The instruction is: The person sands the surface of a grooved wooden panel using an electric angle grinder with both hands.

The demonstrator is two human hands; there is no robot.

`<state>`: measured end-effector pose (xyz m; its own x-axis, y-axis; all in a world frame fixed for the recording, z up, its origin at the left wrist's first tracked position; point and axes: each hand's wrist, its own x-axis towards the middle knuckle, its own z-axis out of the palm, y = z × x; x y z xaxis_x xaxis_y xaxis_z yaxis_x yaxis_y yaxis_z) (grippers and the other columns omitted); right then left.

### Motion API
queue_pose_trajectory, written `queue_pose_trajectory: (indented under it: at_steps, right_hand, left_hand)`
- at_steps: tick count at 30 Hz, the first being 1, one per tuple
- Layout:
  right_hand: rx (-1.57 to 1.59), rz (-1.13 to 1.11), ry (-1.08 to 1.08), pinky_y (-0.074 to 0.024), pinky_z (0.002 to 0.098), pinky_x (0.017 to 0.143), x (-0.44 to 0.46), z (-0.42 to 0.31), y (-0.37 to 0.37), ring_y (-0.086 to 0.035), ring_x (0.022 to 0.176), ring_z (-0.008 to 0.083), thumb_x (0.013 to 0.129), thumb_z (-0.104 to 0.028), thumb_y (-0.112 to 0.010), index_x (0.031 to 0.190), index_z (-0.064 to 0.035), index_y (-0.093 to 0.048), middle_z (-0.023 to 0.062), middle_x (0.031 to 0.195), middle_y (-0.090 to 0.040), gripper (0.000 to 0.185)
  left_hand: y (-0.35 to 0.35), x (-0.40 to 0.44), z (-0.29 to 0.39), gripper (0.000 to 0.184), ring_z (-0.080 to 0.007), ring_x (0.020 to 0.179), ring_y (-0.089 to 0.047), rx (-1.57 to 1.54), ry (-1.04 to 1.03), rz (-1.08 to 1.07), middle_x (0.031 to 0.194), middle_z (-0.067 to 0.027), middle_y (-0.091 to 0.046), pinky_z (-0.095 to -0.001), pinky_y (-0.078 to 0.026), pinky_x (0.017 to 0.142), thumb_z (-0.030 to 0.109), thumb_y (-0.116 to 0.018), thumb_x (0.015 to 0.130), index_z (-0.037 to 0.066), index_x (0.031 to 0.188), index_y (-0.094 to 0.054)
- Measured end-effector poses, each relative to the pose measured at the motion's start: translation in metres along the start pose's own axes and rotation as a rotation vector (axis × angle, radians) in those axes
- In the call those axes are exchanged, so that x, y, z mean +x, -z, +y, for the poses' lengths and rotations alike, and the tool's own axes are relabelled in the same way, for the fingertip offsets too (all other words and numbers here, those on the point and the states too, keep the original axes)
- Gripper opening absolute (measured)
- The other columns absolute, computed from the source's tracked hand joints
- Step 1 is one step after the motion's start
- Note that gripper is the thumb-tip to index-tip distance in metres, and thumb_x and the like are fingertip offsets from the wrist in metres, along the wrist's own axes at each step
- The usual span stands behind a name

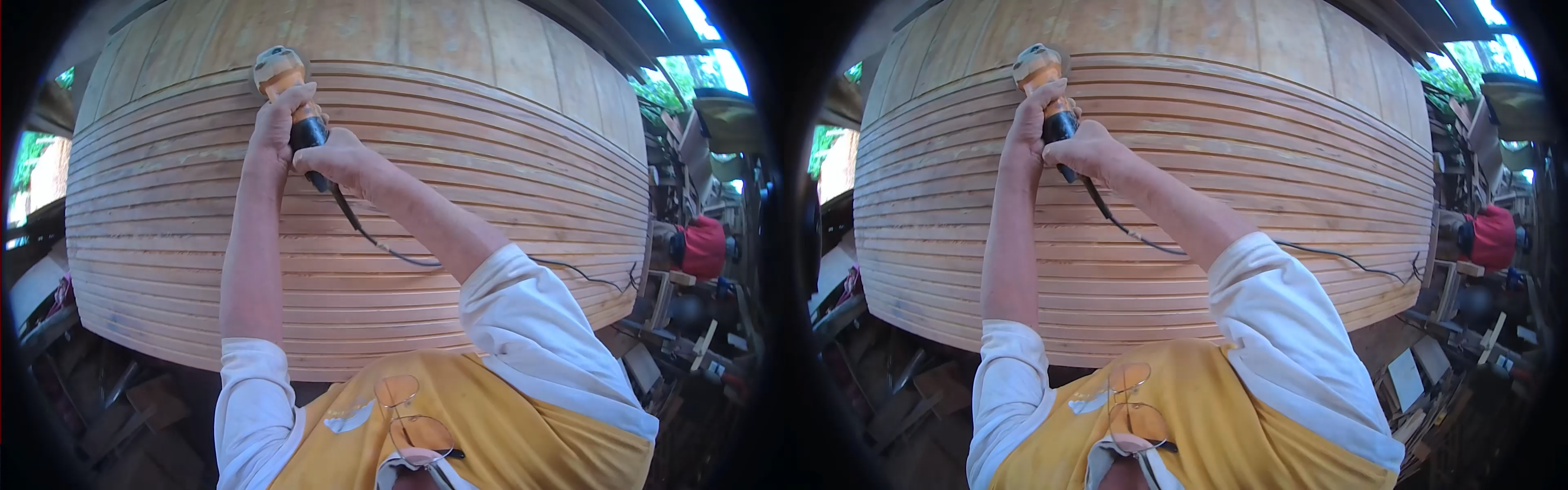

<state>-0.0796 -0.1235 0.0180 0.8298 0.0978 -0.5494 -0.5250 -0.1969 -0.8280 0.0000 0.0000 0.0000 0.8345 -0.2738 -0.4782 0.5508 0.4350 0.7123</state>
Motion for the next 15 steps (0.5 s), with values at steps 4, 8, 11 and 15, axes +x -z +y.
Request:
queue_pose_trajectory:
  at_steps: [4,8,11,15]
  right_hand:
    - [0.217,0.11,0.054,-0.0443,0.0296,0.058,-0.036,0.058,0.081,-0.059,0.068,0.0127,0.076,-0.024,-0.076,0.097,-0.0058,-0.072,0.0027,0.08,-0.065,0.028]
    - [0.284,0.341,0.009,-0.0339,0.0261,0.05,-0.133,0.091,0.193,-0.051,0.059,0.008,0.077,-0.03,-0.075,0.095,-0.0091,-0.069,-0.0029,0.075,-0.06,0.028]
    - [0.329,0.46,-0.069,-0.0325,0.0253,0.051,-0.173,0.135,0.255,-0.05,0.06,0.0079,0.076,-0.035,-0.076,0.095,-0.0114,-0.068,-0.0034,0.076,-0.06,0.032]
    - [0.373,0.669,-0.088,-0.0318,0.0264,0.047,-0.208,0.155,0.298,-0.05,0.056,0.0068,0.077,-0.032,-0.075,0.092,-0.0104,-0.067,-0.0028,0.072,-0.059,0.027]
  left_hand:
    - [-0.091,0.016,-0.064,0.032,-0.018,0.06,-0.065,0.13,0.064,-0.162,0.073,-0.0047,-0.062,-0.0329,-0.057,0.055,0.02,-0.082,0.086,0.009,0.103,-0.058]
    - [-0.233,-0.001,-0.151,0.026,-0.0124,0.055,-0.059,0.164,0.113,-0.337,0.068,0.0005,-0.059,-0.0303,-0.052,0.052,0.019,-0.084,0.08,0.01,0.09,-0.062]
    - [-0.306,0.004,-0.216,0.022,-0.0104,0.055,-0.054,0.219,0.155,-0.436,0.069,0.0016,-0.058,-0.0291,-0.046,0.051,0.018,-0.085,0.078,0.013,0.083,-0.064]
    - [-0.37,-0.007,-0.262,0.022,-0.0121,0.063,-0.059,0.22,0.194,-0.485,0.077,-0.0014,-0.065,-0.0305,-0.049,0.059,0.015,-0.086,0.074,0.008,0.087,-0.07]
